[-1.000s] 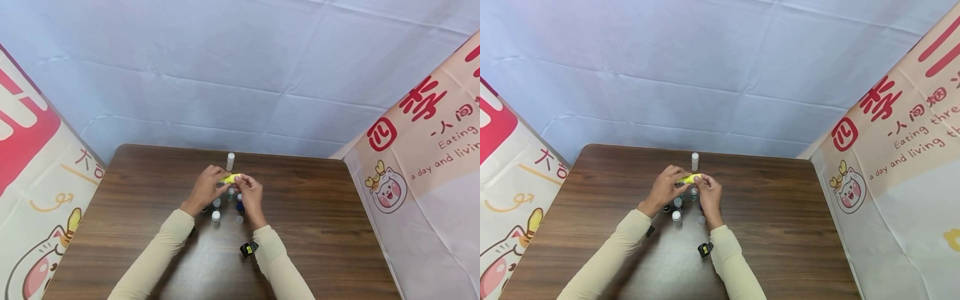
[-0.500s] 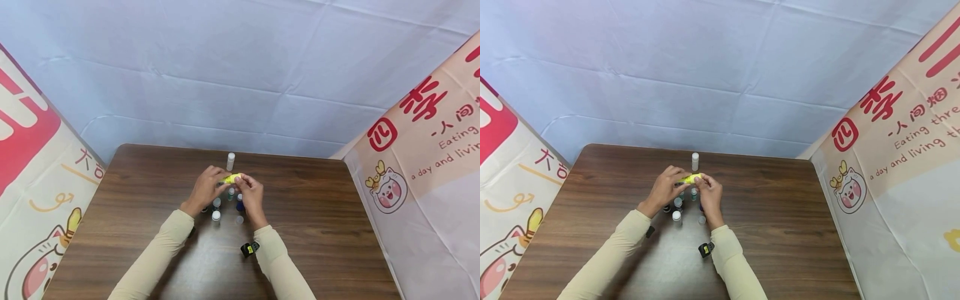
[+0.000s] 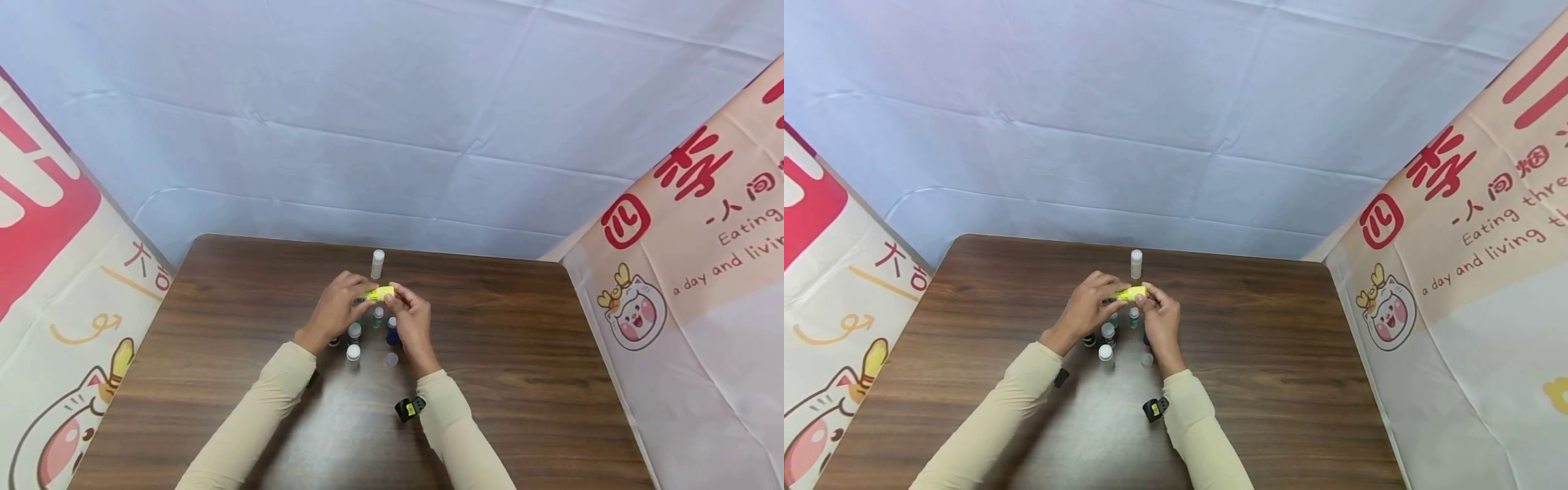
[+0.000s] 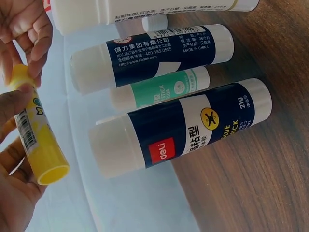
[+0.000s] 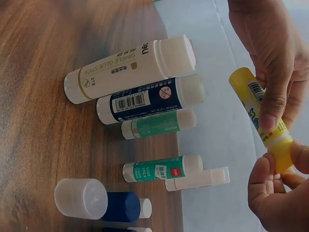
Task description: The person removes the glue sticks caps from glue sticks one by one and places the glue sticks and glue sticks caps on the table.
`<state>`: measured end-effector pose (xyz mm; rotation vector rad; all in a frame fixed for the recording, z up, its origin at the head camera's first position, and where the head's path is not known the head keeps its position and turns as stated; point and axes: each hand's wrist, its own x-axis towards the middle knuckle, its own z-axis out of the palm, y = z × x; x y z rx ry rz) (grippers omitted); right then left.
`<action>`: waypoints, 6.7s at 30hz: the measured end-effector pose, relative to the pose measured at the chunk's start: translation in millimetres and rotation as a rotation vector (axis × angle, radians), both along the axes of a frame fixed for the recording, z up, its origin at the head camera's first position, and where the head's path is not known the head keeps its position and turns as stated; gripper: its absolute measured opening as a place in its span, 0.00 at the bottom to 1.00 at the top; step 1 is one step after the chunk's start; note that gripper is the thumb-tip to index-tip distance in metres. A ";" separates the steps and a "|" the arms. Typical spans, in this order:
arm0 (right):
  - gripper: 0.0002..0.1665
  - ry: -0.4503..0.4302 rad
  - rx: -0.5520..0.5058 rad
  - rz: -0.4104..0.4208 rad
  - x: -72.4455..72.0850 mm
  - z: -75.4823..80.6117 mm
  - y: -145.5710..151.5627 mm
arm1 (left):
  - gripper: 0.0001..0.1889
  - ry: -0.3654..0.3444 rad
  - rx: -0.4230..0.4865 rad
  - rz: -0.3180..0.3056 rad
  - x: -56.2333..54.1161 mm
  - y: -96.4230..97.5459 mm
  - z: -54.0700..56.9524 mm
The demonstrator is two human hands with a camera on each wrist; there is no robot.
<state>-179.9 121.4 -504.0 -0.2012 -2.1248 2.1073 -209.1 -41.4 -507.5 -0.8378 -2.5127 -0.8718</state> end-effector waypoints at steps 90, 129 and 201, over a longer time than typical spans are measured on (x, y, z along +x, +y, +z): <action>0.18 0.023 0.936 0.062 -10.5 -86.3 76.6 | 0.19 -0.542 0.385 0.184 -10.1 -66.0 -67.2; 0.15 -0.008 1.022 0.155 -16.8 -86.6 79.8 | 0.22 -0.518 0.442 0.232 -9.6 -65.1 -81.3; 0.20 0.200 1.093 0.309 -124.0 -21.2 9.5 | 0.21 -0.441 0.390 0.194 -2.5 -64.6 -83.6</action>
